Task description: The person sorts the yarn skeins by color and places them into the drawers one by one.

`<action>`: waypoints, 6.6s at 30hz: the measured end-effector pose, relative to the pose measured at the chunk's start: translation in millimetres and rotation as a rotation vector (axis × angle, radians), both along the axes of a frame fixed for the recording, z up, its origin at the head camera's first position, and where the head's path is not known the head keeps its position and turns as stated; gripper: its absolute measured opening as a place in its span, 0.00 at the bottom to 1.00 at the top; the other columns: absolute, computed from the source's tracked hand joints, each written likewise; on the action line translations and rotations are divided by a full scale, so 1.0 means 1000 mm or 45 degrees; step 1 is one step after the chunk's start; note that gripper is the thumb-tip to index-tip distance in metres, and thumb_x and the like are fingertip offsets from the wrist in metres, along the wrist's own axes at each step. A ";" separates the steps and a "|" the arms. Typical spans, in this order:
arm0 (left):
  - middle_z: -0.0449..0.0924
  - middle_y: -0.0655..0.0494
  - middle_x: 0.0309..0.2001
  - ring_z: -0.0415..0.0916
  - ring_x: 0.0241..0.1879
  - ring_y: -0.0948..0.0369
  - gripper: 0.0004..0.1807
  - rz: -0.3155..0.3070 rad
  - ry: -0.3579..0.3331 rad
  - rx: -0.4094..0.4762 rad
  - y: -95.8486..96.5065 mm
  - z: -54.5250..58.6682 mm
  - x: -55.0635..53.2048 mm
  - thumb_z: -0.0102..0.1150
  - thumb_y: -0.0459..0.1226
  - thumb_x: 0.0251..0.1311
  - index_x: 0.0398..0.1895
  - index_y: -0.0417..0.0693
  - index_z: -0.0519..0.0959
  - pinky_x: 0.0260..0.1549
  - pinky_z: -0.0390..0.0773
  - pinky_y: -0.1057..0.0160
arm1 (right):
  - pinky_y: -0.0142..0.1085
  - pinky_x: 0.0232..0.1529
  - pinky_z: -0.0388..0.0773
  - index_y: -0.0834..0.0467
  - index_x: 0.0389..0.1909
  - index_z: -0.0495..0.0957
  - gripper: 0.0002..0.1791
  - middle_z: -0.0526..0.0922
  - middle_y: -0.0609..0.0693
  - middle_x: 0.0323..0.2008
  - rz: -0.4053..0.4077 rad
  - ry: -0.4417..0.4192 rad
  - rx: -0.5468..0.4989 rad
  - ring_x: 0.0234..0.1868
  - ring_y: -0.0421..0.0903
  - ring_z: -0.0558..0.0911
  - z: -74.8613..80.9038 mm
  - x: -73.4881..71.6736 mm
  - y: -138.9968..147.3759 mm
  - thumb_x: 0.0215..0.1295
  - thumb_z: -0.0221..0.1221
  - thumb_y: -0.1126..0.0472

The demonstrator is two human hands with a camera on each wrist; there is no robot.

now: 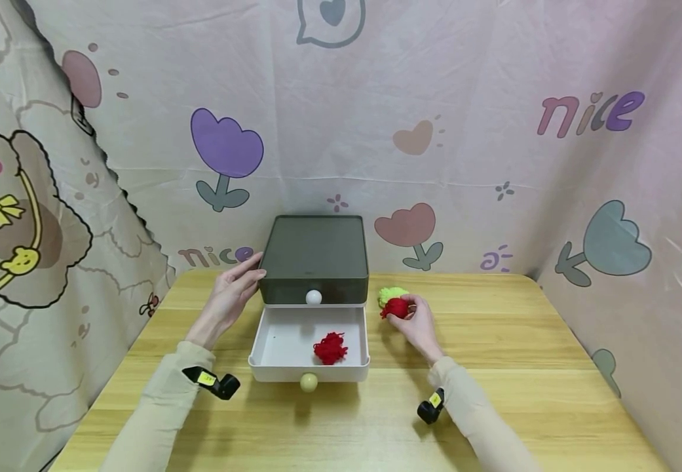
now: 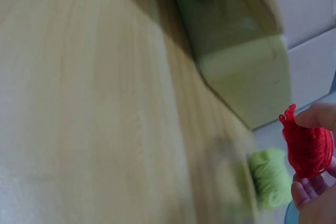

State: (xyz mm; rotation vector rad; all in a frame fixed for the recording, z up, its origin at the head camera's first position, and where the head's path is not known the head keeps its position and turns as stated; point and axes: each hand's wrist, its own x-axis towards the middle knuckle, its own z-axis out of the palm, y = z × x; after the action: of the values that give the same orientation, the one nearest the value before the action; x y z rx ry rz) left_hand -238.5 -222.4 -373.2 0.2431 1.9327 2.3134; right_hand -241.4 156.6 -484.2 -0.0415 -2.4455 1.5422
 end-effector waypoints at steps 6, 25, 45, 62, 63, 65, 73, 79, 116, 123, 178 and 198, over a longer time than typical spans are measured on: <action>0.35 0.50 0.84 0.36 0.82 0.53 0.34 0.001 -0.003 -0.002 0.000 0.000 0.000 0.50 0.32 0.73 0.79 0.39 0.52 0.81 0.43 0.50 | 0.24 0.38 0.74 0.67 0.55 0.75 0.28 0.80 0.65 0.47 0.038 0.001 -0.040 0.43 0.53 0.79 0.015 0.008 0.000 0.52 0.71 0.68; 0.35 0.50 0.83 0.37 0.82 0.52 0.34 0.006 -0.010 -0.007 0.000 0.001 0.001 0.50 0.33 0.73 0.79 0.39 0.52 0.80 0.44 0.50 | 0.23 0.41 0.77 0.66 0.57 0.75 0.28 0.81 0.65 0.52 0.245 0.030 -0.207 0.41 0.42 0.80 0.069 0.045 -0.015 0.54 0.71 0.69; 0.36 0.51 0.83 0.37 0.82 0.53 0.35 0.007 -0.017 -0.010 0.000 0.000 0.000 0.52 0.34 0.73 0.79 0.40 0.53 0.80 0.45 0.51 | 0.39 0.49 0.83 0.66 0.56 0.75 0.28 0.82 0.63 0.48 0.578 0.078 -0.117 0.43 0.46 0.81 0.109 0.072 -0.070 0.54 0.72 0.66; 0.38 0.51 0.83 0.38 0.82 0.52 0.34 0.015 -0.016 -0.023 0.000 0.002 0.001 0.52 0.34 0.73 0.79 0.41 0.54 0.80 0.45 0.50 | 0.38 0.45 0.86 0.62 0.53 0.77 0.27 0.84 0.57 0.47 0.685 0.062 0.109 0.41 0.45 0.82 0.108 0.073 -0.126 0.54 0.74 0.59; 0.38 0.51 0.83 0.38 0.82 0.52 0.34 0.017 -0.014 -0.026 0.000 0.002 0.001 0.52 0.34 0.73 0.79 0.41 0.54 0.80 0.46 0.50 | 0.40 0.46 0.86 0.62 0.53 0.77 0.27 0.84 0.57 0.47 0.676 0.062 0.121 0.41 0.45 0.83 0.108 0.073 -0.129 0.53 0.74 0.59; 0.38 0.51 0.84 0.38 0.82 0.52 0.34 0.014 -0.010 -0.032 0.000 0.002 0.001 0.51 0.35 0.74 0.79 0.41 0.54 0.80 0.45 0.50 | 0.42 0.46 0.87 0.61 0.51 0.78 0.26 0.85 0.56 0.46 0.660 0.073 0.143 0.40 0.44 0.83 0.108 0.074 -0.134 0.53 0.74 0.59; 0.37 0.52 0.84 0.37 0.82 0.52 0.34 0.016 -0.011 -0.044 -0.001 0.001 0.002 0.51 0.35 0.74 0.79 0.41 0.53 0.80 0.45 0.50 | 0.42 0.46 0.87 0.62 0.48 0.79 0.24 0.87 0.54 0.42 0.662 0.129 0.188 0.37 0.44 0.87 0.106 0.081 -0.150 0.51 0.75 0.62; 0.38 0.52 0.84 0.38 0.82 0.53 0.34 0.015 -0.020 -0.020 0.001 0.001 0.002 0.51 0.34 0.74 0.79 0.41 0.54 0.80 0.46 0.50 | 0.42 0.49 0.87 0.62 0.52 0.79 0.26 0.87 0.54 0.46 0.676 0.119 0.232 0.41 0.46 0.87 0.103 0.081 -0.157 0.53 0.74 0.61; 0.35 0.51 0.84 0.38 0.82 0.52 0.34 0.016 -0.016 -0.009 0.001 -0.001 0.000 0.49 0.32 0.73 0.79 0.39 0.52 0.81 0.44 0.51 | 0.33 0.43 0.87 0.66 0.48 0.77 0.21 0.83 0.68 0.41 0.563 0.275 -0.395 0.36 0.40 0.84 0.092 0.125 -0.111 0.53 0.71 0.71; 0.35 0.51 0.84 0.37 0.82 0.52 0.34 0.009 -0.014 -0.003 0.001 -0.001 0.000 0.49 0.32 0.73 0.79 0.39 0.52 0.80 0.44 0.51 | 0.31 0.43 0.86 0.72 0.51 0.75 0.23 0.82 0.72 0.44 0.552 0.309 -0.491 0.39 0.47 0.85 0.086 0.136 -0.105 0.55 0.70 0.72; 0.36 0.52 0.84 0.38 0.82 0.52 0.35 0.009 0.006 -0.048 0.000 -0.004 -0.002 0.52 0.36 0.73 0.79 0.42 0.53 0.80 0.46 0.50 | 0.36 0.45 0.88 0.66 0.46 0.79 0.19 0.88 0.65 0.41 0.257 0.178 -0.656 0.39 0.41 0.89 -0.013 0.163 -0.157 0.53 0.71 0.71; 0.37 0.52 0.84 0.38 0.82 0.52 0.35 0.013 0.003 -0.052 0.000 -0.003 -0.001 0.52 0.36 0.74 0.79 0.42 0.53 0.81 0.45 0.50 | 0.34 0.42 0.88 0.68 0.43 0.80 0.16 0.88 0.68 0.37 0.223 0.295 -0.702 0.37 0.35 0.87 -0.009 0.161 -0.161 0.53 0.71 0.72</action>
State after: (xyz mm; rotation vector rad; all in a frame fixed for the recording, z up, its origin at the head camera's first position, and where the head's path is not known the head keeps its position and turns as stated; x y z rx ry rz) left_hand -239.4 -222.1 -375.8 0.2333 1.9847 2.2782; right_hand -80.6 -4.4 -493.7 0.2429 -1.8300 2.1189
